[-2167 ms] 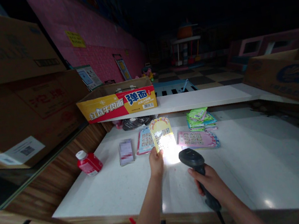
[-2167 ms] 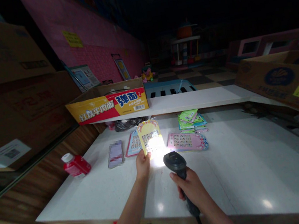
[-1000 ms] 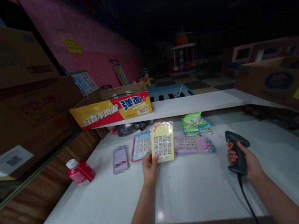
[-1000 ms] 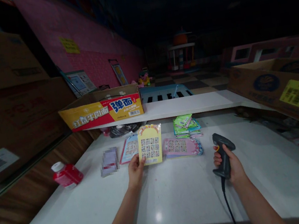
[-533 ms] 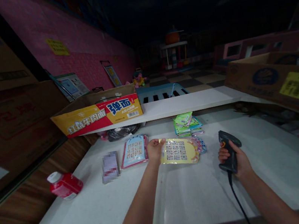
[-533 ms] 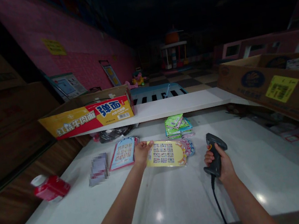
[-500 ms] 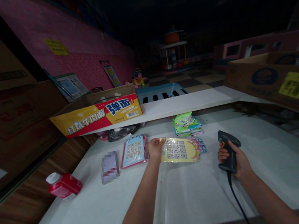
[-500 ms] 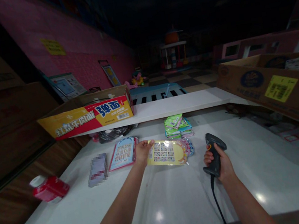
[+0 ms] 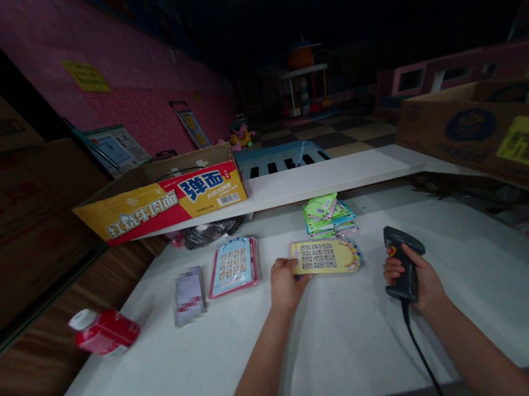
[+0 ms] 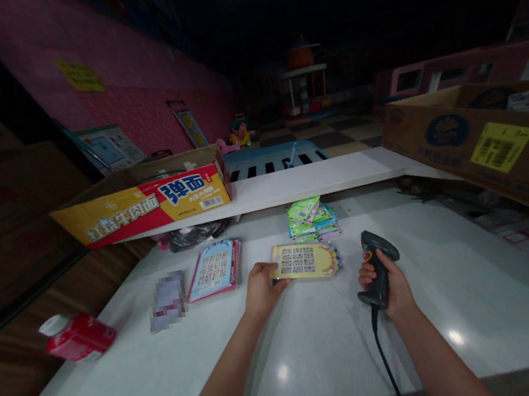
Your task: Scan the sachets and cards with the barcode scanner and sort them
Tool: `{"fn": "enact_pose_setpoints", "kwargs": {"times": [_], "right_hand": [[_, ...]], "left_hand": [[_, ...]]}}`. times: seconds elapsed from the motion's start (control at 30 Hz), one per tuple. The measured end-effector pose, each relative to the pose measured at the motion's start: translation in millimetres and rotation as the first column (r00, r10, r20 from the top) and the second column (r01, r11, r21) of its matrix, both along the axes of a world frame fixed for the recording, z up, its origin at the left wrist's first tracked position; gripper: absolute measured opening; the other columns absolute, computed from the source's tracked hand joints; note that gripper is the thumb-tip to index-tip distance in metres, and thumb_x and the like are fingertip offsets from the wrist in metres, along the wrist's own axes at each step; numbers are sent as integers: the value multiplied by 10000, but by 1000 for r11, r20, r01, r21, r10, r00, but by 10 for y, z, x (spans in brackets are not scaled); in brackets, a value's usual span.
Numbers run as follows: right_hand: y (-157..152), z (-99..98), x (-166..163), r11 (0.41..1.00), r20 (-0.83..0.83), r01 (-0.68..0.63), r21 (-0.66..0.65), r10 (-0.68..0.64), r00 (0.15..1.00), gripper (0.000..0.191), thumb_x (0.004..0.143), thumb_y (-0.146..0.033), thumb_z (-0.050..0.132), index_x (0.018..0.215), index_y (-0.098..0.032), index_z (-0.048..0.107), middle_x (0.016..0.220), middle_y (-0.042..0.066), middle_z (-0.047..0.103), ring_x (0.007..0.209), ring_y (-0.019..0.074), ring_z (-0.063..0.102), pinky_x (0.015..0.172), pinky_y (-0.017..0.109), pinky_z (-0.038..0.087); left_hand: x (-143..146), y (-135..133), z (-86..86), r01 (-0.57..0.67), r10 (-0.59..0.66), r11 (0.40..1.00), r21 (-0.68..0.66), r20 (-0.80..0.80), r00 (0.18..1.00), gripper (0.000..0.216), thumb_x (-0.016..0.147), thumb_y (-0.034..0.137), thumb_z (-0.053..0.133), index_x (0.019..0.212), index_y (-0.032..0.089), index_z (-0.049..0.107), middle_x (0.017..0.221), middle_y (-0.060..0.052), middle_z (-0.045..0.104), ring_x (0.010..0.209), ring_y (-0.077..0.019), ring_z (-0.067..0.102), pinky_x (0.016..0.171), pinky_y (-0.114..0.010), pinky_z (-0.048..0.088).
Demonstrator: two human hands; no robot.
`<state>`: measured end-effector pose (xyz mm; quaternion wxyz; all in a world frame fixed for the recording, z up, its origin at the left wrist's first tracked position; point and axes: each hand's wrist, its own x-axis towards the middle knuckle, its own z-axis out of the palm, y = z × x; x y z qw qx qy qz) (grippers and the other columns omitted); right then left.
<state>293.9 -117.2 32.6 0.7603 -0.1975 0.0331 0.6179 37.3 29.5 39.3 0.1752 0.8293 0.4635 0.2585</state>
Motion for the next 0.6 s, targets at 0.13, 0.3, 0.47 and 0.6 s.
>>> {"fn": "enact_pose_setpoints", "kwargs": {"times": [0.13, 0.3, 0.47, 0.6], "right_hand": [[-7, 10, -4, 1000, -16, 9, 7, -9, 1000, 155, 801, -244, 640, 886, -170, 534, 552, -57, 459, 431, 62, 449, 399, 163, 442], [-9, 0, 0, 1000, -10, 1, 15, -1, 1000, 197, 773, -238, 677, 890, -175, 532, 555, -66, 452, 436, 59, 453, 407, 159, 445], [-9, -3, 3, 1000, -25, 2, 9, -2, 1000, 220, 752, -227, 696, 882, -177, 525, 557, -72, 445, 435, 58, 450, 404, 159, 446], [-20, 2, -5, 1000, 1, -3, 15, 3, 1000, 233, 751, -221, 692, 912, -177, 529, 569, -73, 448, 440, 58, 453, 413, 160, 453]], "left_hand": [[74, -136, -19, -89, 89, 996, 23, -3, 996, 361, 718, 332, 754, 1015, 142, 678, 984, -101, 592, 915, -227, 599, 860, -336, 472], [106, -154, -121, -98, 91, 994, 48, 118, 989, 393, 713, 295, 762, 1057, 143, 647, 993, -92, 573, 903, -219, 600, 850, -344, 484], [79, -129, -185, -67, 54, 996, 63, 191, 980, 352, 731, 245, 738, 1054, 146, 639, 942, -78, 585, 849, -206, 596, 816, -350, 493], [60, -161, -179, -38, 16, 995, 91, 227, 974, 332, 762, 282, 708, 1059, 154, 634, 947, -81, 589, 846, -205, 591, 795, -344, 497]]}}
